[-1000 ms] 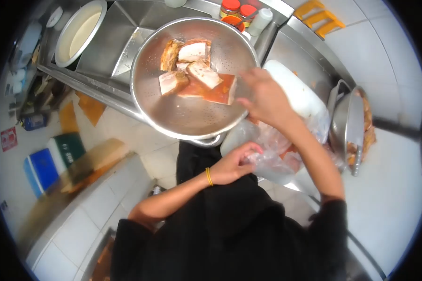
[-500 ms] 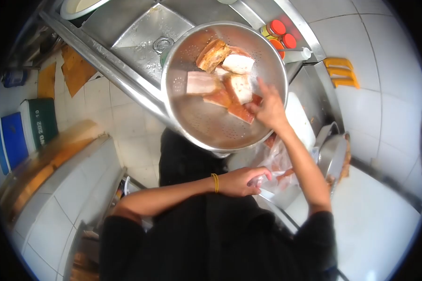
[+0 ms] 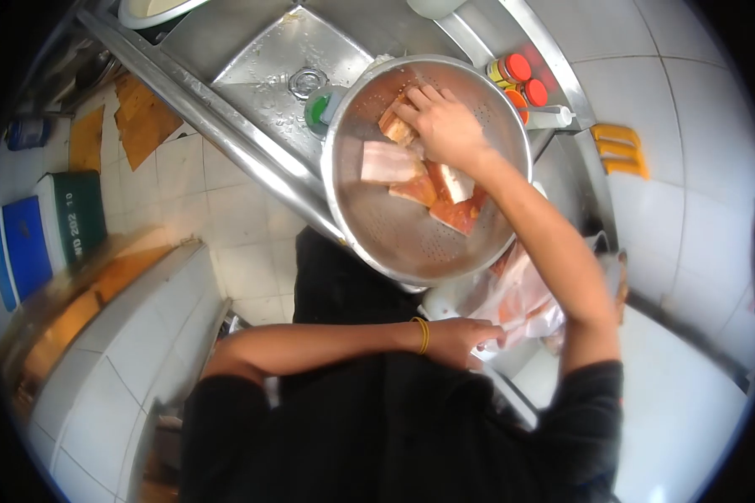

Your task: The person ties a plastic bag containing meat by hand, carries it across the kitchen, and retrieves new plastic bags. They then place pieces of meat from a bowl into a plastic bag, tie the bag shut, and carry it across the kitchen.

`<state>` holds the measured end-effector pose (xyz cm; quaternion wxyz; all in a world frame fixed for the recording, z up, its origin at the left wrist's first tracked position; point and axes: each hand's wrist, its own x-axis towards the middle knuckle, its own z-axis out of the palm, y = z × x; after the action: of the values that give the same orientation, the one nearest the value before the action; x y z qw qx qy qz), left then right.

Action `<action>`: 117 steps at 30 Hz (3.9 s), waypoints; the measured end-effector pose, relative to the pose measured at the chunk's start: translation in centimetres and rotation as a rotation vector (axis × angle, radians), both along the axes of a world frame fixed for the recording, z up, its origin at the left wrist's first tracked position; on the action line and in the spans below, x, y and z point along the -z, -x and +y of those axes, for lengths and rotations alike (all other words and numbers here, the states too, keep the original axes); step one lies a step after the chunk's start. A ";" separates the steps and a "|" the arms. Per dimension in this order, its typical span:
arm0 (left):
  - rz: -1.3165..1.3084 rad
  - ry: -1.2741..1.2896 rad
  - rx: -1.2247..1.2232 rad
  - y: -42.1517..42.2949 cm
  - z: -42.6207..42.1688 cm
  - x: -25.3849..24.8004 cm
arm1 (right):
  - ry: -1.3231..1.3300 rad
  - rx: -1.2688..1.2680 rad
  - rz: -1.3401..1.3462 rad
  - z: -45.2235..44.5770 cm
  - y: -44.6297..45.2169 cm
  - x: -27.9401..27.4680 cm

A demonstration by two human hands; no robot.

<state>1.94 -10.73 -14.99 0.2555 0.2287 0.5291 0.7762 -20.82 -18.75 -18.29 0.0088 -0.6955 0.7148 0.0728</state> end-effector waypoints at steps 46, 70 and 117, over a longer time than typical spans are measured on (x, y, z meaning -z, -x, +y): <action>0.117 0.285 -0.650 4.6 15.1 -17.3 | 0.873 0.525 -1.611 43.5 -10.7 -3.4; -0.010 0.410 -0.720 5.2 17.5 -18.1 | 0.038 0.021 0.374 32.9 -15.5 -1.5; -0.189 -0.137 -0.238 6.2 6.2 -21.8 | 0.162 1.294 0.562 54.3 -16.1 -21.3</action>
<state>-4.27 -4.53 6.81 0.1943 0.1073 0.4720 0.8532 -4.76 35.50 3.05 -0.1861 -0.0848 0.9629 0.1762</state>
